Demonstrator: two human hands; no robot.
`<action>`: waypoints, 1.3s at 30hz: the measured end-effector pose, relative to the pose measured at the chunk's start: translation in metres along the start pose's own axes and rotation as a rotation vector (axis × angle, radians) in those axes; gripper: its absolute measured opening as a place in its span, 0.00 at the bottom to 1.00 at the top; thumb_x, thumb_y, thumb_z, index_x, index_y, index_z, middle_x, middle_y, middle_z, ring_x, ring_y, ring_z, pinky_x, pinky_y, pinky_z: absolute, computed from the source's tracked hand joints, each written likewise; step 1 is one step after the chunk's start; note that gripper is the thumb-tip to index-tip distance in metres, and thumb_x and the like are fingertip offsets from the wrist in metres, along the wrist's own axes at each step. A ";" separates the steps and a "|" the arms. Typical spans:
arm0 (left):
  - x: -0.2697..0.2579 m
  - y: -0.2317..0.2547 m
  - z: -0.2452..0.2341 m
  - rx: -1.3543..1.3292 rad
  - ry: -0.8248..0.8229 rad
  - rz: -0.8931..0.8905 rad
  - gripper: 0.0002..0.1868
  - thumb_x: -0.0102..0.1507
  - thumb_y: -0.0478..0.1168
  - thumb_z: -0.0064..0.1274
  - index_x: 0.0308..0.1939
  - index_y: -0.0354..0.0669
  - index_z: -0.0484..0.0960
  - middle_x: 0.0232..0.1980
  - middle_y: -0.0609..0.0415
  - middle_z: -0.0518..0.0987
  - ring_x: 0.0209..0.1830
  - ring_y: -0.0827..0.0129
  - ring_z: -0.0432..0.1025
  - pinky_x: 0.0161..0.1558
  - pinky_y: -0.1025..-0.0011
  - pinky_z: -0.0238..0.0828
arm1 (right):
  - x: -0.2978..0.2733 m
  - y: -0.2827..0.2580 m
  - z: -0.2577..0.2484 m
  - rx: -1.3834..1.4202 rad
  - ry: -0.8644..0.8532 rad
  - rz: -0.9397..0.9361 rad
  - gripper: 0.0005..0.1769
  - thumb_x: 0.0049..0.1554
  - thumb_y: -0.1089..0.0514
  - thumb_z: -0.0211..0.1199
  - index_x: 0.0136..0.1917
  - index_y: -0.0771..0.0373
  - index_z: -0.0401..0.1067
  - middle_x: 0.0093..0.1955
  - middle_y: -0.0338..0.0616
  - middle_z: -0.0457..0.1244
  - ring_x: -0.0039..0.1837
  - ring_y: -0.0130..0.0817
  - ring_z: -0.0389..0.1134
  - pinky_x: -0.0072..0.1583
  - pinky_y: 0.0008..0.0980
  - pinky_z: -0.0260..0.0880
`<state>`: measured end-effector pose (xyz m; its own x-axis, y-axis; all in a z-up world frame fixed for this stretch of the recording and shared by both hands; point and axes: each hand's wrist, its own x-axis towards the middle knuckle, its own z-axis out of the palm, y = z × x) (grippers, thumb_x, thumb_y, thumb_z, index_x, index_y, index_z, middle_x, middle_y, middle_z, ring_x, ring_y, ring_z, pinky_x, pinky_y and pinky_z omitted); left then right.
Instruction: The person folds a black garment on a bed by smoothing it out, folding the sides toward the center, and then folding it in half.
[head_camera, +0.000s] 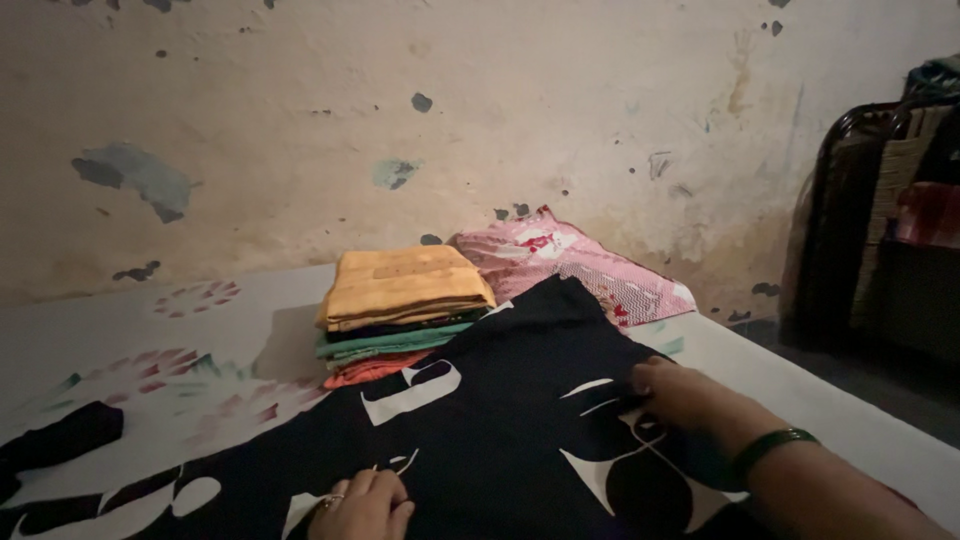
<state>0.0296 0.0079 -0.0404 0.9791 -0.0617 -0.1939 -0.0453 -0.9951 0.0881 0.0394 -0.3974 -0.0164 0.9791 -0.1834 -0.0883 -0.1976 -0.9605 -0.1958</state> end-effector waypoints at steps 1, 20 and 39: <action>0.000 -0.001 -0.003 0.008 -0.006 0.030 0.14 0.69 0.52 0.53 0.58 0.58 0.75 0.60 0.60 0.73 0.63 0.73 0.70 0.67 0.63 0.67 | 0.002 -0.001 -0.003 -0.014 0.006 0.020 0.18 0.59 0.49 0.65 0.62 0.50 0.70 0.64 0.41 0.65 0.65 0.40 0.71 0.64 0.39 0.73; 0.031 -0.007 0.011 0.088 0.007 0.009 0.19 0.69 0.52 0.56 0.62 0.60 0.72 0.69 0.59 0.68 0.72 0.69 0.64 0.76 0.59 0.57 | 0.013 -0.001 0.020 0.174 0.265 -0.199 0.44 0.56 0.50 0.65 0.80 0.54 0.47 0.80 0.52 0.46 0.75 0.50 0.57 0.73 0.39 0.59; -0.028 0.031 0.001 0.172 -0.195 0.561 0.47 0.65 0.73 0.36 0.82 0.57 0.47 0.86 0.52 0.42 0.86 0.62 0.36 0.81 0.50 0.33 | -0.121 0.032 0.034 -0.116 -0.121 0.155 0.44 0.63 0.24 0.33 0.85 0.44 0.37 0.89 0.40 0.31 0.88 0.40 0.28 0.84 0.50 0.29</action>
<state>0.0007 -0.0212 -0.0331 0.7433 -0.5760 -0.3401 -0.5898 -0.8042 0.0730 -0.0870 -0.3987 -0.0455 0.9232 -0.3106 -0.2261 -0.3310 -0.9419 -0.0578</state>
